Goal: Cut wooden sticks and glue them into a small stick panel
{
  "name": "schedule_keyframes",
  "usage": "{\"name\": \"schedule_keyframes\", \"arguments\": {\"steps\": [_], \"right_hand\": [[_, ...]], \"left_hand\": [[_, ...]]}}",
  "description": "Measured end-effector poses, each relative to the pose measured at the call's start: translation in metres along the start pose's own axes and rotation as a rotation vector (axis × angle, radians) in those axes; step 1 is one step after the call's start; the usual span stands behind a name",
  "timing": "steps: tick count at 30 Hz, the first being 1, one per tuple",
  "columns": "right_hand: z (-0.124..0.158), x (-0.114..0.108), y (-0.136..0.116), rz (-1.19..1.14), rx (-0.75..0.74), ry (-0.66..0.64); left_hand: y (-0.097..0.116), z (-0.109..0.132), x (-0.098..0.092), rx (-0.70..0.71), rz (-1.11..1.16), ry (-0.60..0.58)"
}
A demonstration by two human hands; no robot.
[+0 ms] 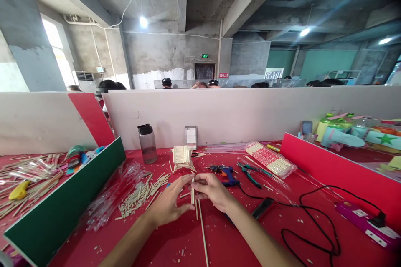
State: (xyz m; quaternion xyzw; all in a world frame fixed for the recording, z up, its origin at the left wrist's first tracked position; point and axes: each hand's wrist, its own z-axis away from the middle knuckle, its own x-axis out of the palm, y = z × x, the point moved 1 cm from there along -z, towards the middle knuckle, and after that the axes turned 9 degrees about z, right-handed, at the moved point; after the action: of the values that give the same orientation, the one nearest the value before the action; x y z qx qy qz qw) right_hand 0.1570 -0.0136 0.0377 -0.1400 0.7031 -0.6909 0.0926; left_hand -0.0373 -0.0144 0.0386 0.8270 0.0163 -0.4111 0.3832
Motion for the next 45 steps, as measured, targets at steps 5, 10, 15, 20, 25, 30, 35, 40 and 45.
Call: {"name": "schedule_keyframes", "arguments": {"steps": [5, 10, 15, 20, 25, 30, 35, 40, 45], "right_hand": [[0.0000, 0.0001, 0.0008, -0.006, 0.008, -0.017], [-0.0014, -0.0003, 0.0028, -0.011, 0.018, -0.014], [-0.0013, 0.0006, 0.0015, -0.008, 0.011, -0.010], [-0.0010, 0.0000, 0.0004, 0.002, 0.009, -0.017], [-0.0012, -0.0007, 0.0016, 0.007, 0.012, -0.015], [0.0000, -0.0005, -0.0011, 0.025, 0.008, -0.018], [0.0015, 0.0002, -0.0035, 0.033, 0.004, -0.016], [0.0014, 0.0000, -0.0023, 0.043, -0.002, -0.020], [0.0007, -0.0005, -0.0005, 0.044, 0.003, -0.023]], "left_hand": [[-0.0037, 0.0005, 0.0027, 0.037, -0.038, 0.022], [-0.0057, 0.0008, 0.0043, 0.060, -0.088, 0.031], [-0.0063, -0.0001, 0.0041, 0.062, -0.112, 0.032], [-0.0059, -0.0011, 0.0038, 0.061, -0.108, 0.023], [-0.0064, -0.0007, 0.0043, 0.058, -0.111, 0.018], [-0.0058, -0.0015, 0.0040, 0.069, -0.121, 0.009], [-0.0053, -0.0014, 0.0035, 0.065, -0.122, 0.011], [-0.0061, -0.0010, 0.0042, 0.075, -0.135, 0.007], [-0.0057, -0.0018, 0.0037, 0.074, -0.145, -0.002]]}}
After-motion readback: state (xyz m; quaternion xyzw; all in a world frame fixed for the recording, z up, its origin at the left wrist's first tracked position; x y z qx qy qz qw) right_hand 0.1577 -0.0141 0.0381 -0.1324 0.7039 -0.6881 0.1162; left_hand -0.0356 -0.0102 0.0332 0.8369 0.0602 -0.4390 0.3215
